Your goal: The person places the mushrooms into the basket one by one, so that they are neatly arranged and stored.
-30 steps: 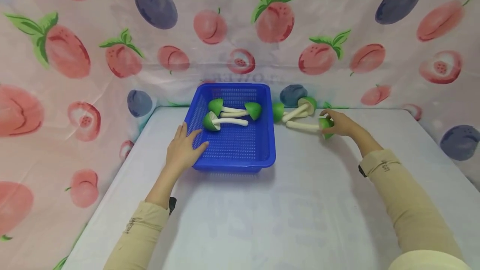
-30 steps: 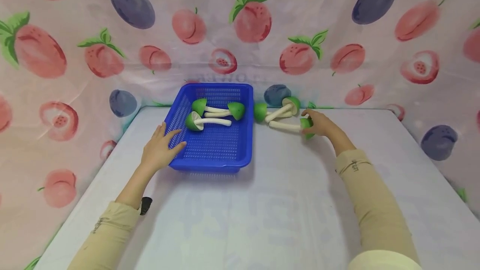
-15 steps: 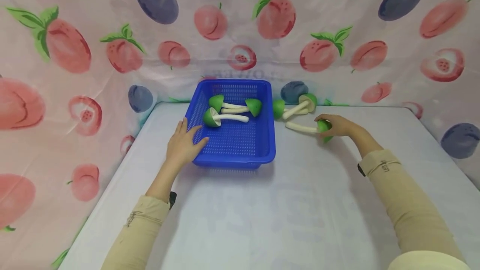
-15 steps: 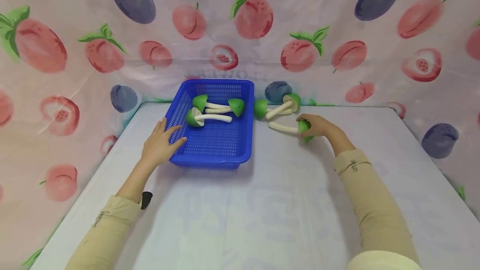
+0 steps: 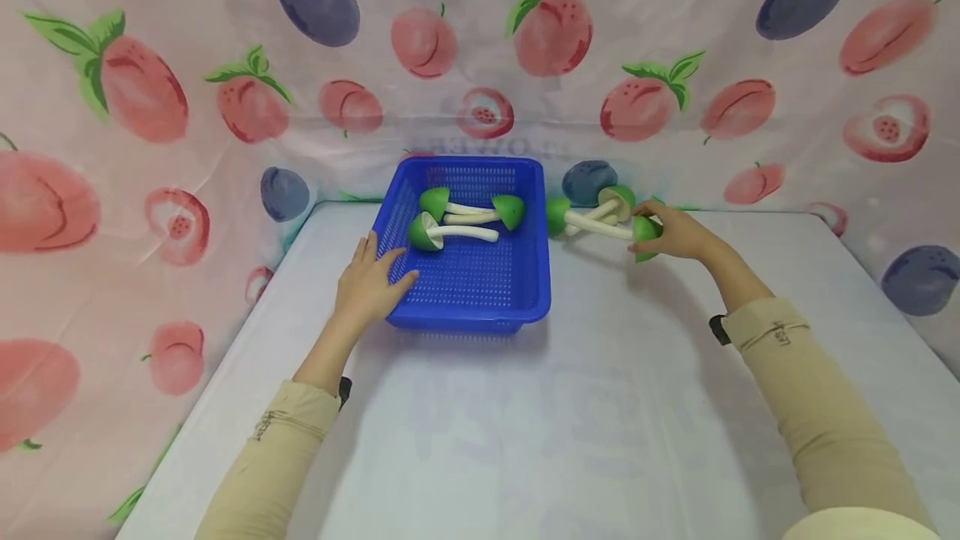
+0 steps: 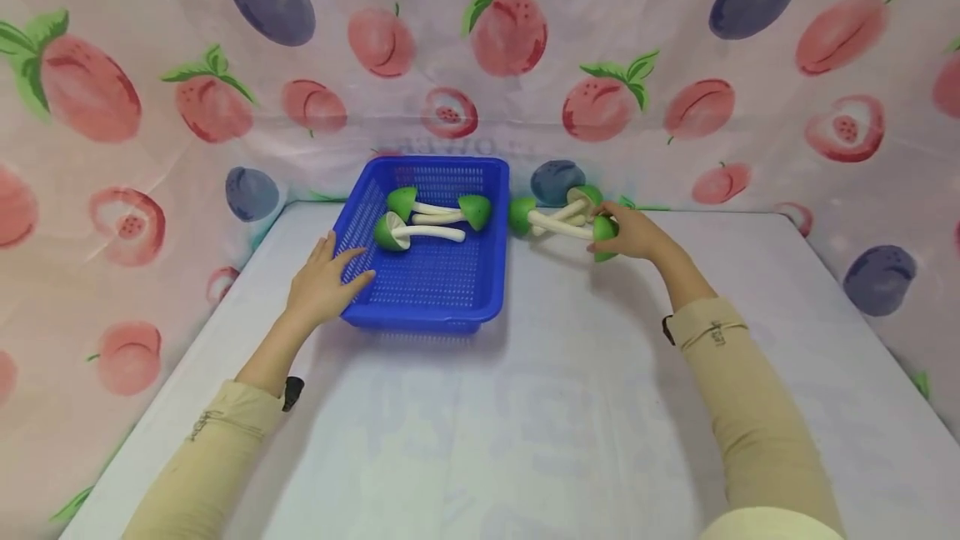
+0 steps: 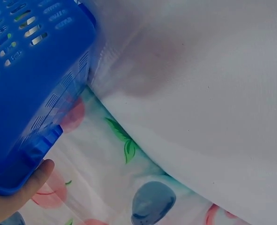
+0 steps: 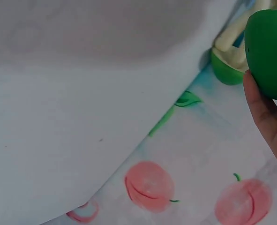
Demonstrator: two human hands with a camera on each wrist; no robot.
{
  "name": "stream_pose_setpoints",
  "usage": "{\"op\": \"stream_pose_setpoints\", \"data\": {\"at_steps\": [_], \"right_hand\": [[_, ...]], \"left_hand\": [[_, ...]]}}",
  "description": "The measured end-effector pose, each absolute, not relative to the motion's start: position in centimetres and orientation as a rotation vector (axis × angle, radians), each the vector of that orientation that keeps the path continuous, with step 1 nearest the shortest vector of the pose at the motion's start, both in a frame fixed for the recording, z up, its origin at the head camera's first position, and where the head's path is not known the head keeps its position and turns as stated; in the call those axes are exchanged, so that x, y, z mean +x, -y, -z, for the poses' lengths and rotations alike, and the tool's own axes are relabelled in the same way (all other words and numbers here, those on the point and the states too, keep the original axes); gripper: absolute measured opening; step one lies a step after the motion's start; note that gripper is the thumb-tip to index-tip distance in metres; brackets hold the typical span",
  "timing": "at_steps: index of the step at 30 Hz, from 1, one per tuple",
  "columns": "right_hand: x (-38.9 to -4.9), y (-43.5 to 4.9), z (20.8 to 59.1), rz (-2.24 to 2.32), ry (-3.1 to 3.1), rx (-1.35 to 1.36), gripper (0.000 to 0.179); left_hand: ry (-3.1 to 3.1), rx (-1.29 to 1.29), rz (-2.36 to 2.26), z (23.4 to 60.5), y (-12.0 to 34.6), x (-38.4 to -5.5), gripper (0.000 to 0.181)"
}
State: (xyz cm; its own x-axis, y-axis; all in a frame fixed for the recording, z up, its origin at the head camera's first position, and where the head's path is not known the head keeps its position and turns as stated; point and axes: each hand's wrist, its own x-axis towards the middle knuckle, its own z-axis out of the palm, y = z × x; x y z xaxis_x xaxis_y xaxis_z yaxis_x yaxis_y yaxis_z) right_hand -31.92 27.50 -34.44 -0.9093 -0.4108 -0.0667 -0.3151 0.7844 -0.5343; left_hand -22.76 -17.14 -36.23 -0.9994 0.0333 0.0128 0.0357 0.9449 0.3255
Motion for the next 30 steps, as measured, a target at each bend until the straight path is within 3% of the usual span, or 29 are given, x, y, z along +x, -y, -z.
{"op": "stream_pose_setpoints", "data": {"at_steps": [7,14,30], "right_hand": [[-32.4,-26.5,32.9,0.829,-2.854,-0.627,0.067],[-32.9,-24.4,30.5,0.825,-2.918,-0.718,0.058],[-33.4,-18.6,27.6,0.741,-2.931,-0.933,0.061]], "left_hand": [[3.109,-0.074,0.497,36.7,17.0,-23.0,0.06],[3.091,-0.066,0.482,36.3,17.0,-23.1,0.06],[3.098,-0.078,0.465,36.5,17.3,-23.2,0.061]]}}
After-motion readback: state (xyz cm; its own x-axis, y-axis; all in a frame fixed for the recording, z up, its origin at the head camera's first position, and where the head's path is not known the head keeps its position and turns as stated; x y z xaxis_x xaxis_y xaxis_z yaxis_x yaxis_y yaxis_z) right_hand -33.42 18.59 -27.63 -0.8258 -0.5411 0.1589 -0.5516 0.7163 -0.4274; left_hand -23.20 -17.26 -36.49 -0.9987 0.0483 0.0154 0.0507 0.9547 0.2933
